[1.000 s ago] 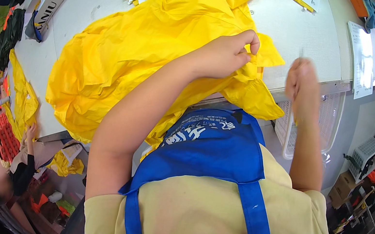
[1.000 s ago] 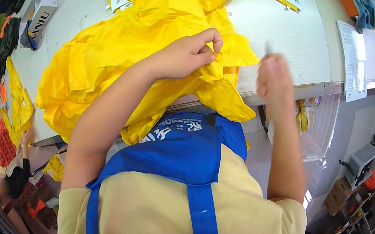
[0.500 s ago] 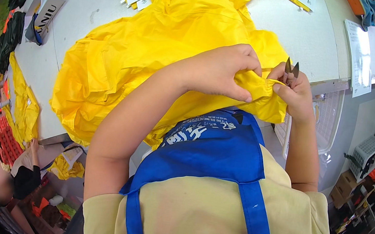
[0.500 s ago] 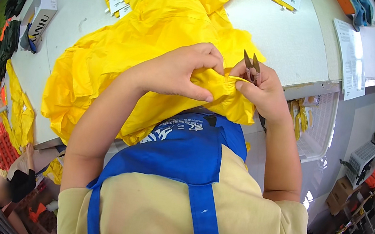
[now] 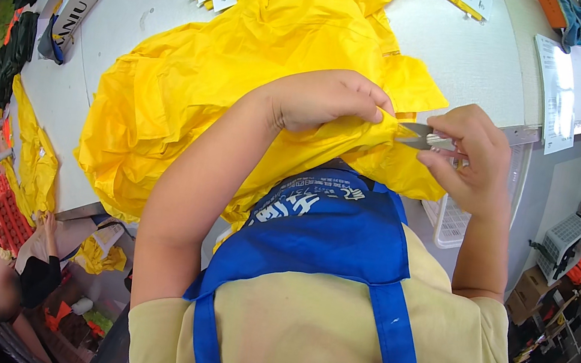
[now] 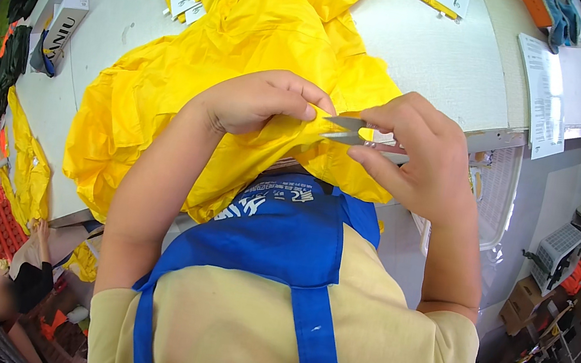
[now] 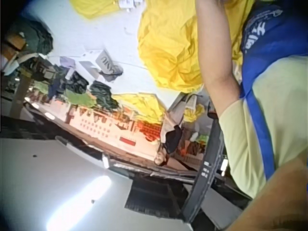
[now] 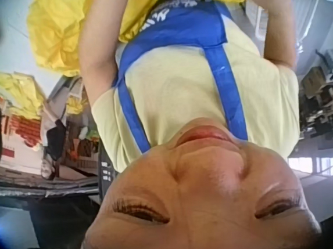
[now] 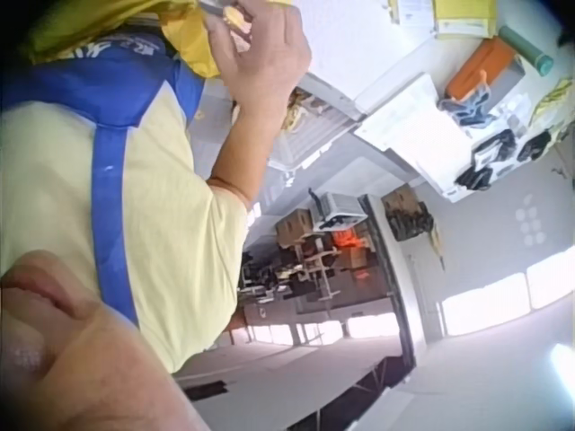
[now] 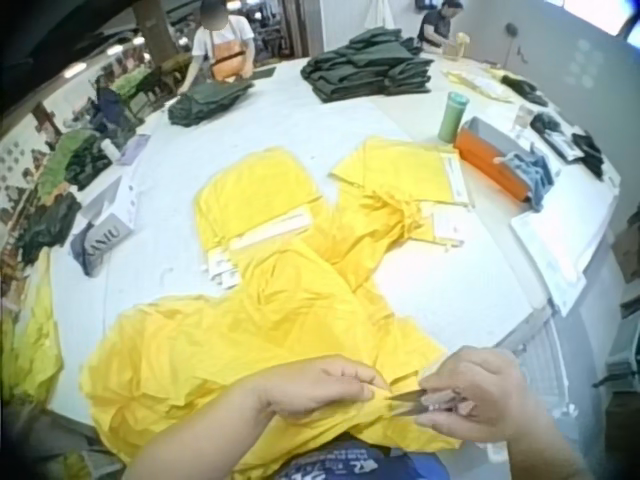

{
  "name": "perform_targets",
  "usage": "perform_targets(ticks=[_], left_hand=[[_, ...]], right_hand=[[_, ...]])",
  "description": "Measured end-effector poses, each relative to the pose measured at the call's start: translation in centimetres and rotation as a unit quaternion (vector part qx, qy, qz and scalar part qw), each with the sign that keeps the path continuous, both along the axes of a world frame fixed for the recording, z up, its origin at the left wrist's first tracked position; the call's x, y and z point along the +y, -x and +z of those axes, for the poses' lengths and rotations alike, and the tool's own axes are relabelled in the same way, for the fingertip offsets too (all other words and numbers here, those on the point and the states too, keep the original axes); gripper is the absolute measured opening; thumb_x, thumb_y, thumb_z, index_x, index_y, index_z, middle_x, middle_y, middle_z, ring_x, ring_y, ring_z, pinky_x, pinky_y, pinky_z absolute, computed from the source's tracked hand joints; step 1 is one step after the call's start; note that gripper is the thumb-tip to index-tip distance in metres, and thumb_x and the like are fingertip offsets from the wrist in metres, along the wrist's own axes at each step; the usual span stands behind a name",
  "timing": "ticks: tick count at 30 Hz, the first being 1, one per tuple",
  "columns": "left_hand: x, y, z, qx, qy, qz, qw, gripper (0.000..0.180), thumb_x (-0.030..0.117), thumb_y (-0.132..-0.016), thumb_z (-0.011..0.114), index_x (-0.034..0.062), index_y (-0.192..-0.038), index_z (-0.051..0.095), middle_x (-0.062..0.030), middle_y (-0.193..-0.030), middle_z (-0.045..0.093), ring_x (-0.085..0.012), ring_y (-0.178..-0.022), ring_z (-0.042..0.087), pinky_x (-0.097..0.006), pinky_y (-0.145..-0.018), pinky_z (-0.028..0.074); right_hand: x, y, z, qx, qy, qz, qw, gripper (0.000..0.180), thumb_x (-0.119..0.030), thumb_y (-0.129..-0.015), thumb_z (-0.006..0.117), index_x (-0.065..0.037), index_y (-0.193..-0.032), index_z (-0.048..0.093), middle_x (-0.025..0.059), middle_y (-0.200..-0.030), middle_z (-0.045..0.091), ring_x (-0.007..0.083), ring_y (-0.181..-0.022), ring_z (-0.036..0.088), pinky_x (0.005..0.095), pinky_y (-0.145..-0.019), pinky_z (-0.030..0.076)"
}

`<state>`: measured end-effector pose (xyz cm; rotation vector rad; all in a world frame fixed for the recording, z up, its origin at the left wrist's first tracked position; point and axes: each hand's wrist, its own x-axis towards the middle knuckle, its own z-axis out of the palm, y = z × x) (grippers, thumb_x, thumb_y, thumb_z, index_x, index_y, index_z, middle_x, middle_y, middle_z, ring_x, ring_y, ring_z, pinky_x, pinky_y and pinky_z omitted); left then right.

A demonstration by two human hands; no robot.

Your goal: The person folds a yellow raincoat on a white table, trims loose threads with scissors, and stacks the folded garment with others. The person handles the raincoat and scissors, smoothing and aligning the fabric before cutting and stacking.

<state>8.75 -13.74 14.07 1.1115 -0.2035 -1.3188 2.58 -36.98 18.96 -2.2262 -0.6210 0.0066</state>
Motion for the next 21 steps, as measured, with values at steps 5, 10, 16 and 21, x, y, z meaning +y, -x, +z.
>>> perform_targets(ticks=[5,10,16,21], left_hand=[[-0.1,0.1,-0.1,-0.015,-0.011,0.02,1.0,0.024,0.012,-0.089,0.051,0.0013,-0.107,0.062,0.0024,-0.079,0.057,-0.0023,-0.066,0.045,-0.018,-0.058,0.036],[-0.2,0.3,-0.6,0.009,0.002,0.029,1.0,0.025,0.012,-0.09,0.05,-0.0002,-0.107,0.062,0.0001,-0.083,0.06,-0.0037,-0.071,0.049,-0.019,-0.063,0.039],[-0.1,0.5,-1.4,-0.003,-0.005,0.03,1.0,0.025,0.012,-0.09,0.049,-0.0002,-0.108,0.062,-0.0017,-0.09,0.06,-0.0057,-0.078,0.051,-0.019,-0.071,0.041],[0.0,0.5,-0.5,-0.022,-0.016,0.04,0.999,0.023,0.011,-0.09,0.049,0.0008,-0.106,0.062,-0.0003,-0.091,0.059,-0.0049,-0.081,0.05,-0.018,-0.072,0.041]], right_hand=[[0.1,0.3,-0.7,-0.007,0.003,-0.015,1.0,0.029,-0.015,-0.068,0.079,-0.005,-0.09,0.065,0.0083,-0.076,0.058,0.0207,-0.063,0.058,0.0278,-0.053,0.045],[0.5,0.2,-1.8,0.0,-0.014,-0.014,1.0,0.026,-0.016,-0.069,0.079,-0.006,-0.088,0.065,0.0079,-0.076,0.058,0.0204,-0.063,0.058,0.0281,-0.052,0.044],[0.4,0.3,-2.5,0.015,-0.04,-0.017,0.999,0.022,-0.014,-0.07,0.078,-0.005,-0.086,0.066,0.0063,-0.076,0.058,0.0168,-0.062,0.055,0.0262,-0.053,0.042],[-0.7,0.5,-4.0,0.129,-0.166,-0.147,0.967,0.021,-0.008,-0.073,0.075,-0.003,-0.091,0.063,0.0,-0.076,0.057,0.0072,-0.067,0.051,0.0204,-0.059,0.041]])
